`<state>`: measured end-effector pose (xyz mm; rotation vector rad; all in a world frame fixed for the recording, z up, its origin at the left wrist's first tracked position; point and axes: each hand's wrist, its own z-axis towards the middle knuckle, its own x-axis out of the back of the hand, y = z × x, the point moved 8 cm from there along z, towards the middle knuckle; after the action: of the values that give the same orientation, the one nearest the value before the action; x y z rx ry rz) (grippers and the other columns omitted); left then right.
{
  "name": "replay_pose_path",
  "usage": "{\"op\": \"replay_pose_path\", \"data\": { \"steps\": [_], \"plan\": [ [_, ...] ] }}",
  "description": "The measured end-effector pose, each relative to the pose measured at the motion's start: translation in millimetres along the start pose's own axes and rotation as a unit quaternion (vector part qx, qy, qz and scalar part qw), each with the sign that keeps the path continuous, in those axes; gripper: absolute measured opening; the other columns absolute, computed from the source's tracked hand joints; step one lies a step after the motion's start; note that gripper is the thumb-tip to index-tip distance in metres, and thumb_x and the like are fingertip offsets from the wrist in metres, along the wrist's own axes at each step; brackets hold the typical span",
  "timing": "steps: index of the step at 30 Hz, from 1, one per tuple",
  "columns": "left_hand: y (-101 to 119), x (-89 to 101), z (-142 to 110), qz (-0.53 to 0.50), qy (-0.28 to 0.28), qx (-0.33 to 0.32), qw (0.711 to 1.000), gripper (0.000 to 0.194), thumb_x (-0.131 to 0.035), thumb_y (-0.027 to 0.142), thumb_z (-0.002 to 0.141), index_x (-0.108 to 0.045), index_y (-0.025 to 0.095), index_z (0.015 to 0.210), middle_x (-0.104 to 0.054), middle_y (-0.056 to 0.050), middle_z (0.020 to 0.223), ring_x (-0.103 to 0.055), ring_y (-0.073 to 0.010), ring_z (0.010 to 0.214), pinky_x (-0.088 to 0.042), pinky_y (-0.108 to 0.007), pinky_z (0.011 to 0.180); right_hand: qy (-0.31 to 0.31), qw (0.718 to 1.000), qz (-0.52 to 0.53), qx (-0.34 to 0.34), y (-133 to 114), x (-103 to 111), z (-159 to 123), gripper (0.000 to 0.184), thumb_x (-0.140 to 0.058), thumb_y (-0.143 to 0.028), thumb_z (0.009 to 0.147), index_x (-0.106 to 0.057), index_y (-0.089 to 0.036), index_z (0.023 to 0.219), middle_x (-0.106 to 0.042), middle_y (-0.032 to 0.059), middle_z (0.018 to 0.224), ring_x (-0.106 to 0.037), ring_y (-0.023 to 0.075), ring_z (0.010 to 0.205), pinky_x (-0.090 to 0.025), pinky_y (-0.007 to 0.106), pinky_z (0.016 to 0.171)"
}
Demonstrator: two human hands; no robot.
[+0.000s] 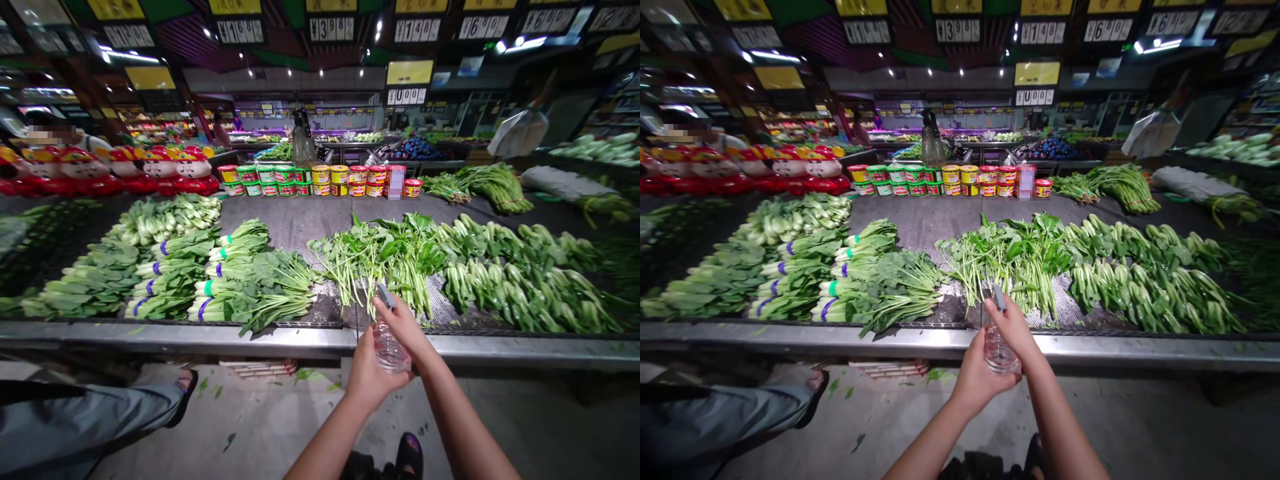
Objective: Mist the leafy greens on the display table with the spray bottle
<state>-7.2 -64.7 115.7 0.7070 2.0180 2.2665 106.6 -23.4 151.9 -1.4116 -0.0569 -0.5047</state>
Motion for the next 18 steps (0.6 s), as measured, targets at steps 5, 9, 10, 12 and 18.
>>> {"op": "replay_pose_path", "data": {
  "steps": [5, 9, 10, 12, 18],
  "plan": [
    [32, 7.1, 21, 0.023, 0.009, -0.061, 0.998, 0.085, -0.081, 0.024, 0.049, -0.043, 0.023, 0.126, -0.055, -0.008, 0.119, -0.053, -0.0288, 0.108, -0.044, -0.040, 0.093, 0.021, 0.999, 0.017, 0.028, -16, 18, 20, 0.044, -0.048, -0.055, 0.081, -0.062, -0.018, 0.099, -0.066, 0.0066, 0.090, -0.059, 0.0209, 0.081, -0.046, 0.033, 0.072],
    [45, 6.9, 39, 0.041, 0.009, -0.061, 0.997, 0.084, -0.081, 0.026, 0.048, -0.044, 0.021, 0.124, -0.056, -0.009, 0.115, -0.055, -0.0277, 0.101, -0.046, -0.040, 0.088, 0.034, 0.999, 0.012, 0.032, -22, 26, 43, 0.047, -0.044, -0.058, 0.081, -0.062, -0.017, 0.095, -0.065, 0.0073, 0.089, -0.058, 0.0204, 0.076, -0.045, 0.033, 0.069],
    [47, 6.6, 43, 0.042, 0.013, -0.060, 0.997, 0.084, -0.082, 0.028, 0.048, -0.045, 0.021, 0.123, -0.056, -0.009, 0.114, -0.056, -0.0274, 0.100, -0.047, -0.039, 0.087, 0.029, 0.999, 0.008, 0.033, -24, 26, 47, 0.048, -0.044, -0.059, 0.081, -0.062, -0.017, 0.095, -0.065, 0.0071, 0.088, -0.058, 0.0202, 0.075, -0.045, 0.033, 0.068],
    [48, 6.1, 49, 0.042, 0.027, -0.055, 0.997, 0.082, -0.082, 0.029, 0.048, -0.046, 0.020, 0.122, -0.056, -0.009, 0.114, -0.055, -0.0271, 0.101, -0.046, -0.038, 0.087, 0.018, 0.999, -0.003, 0.039, -28, 26, 55, 0.049, -0.043, -0.061, 0.081, -0.062, -0.017, 0.092, -0.065, 0.0064, 0.085, -0.058, 0.0198, 0.074, -0.045, 0.033, 0.067],
    [42, -4.4, 59, 0.011, 0.032, -0.017, 0.999, 0.081, -0.083, 0.030, 0.047, -0.048, 0.020, 0.119, -0.059, -0.008, 0.111, -0.056, -0.0278, 0.102, -0.046, -0.037, 0.087, -0.007, 0.999, -0.023, 0.033, -23, 24, 71, 0.049, -0.042, -0.064, 0.080, -0.059, -0.018, 0.082, -0.063, 0.0047, 0.072, -0.054, 0.0180, 0.059, -0.042, 0.031, 0.057]
  ]
}}
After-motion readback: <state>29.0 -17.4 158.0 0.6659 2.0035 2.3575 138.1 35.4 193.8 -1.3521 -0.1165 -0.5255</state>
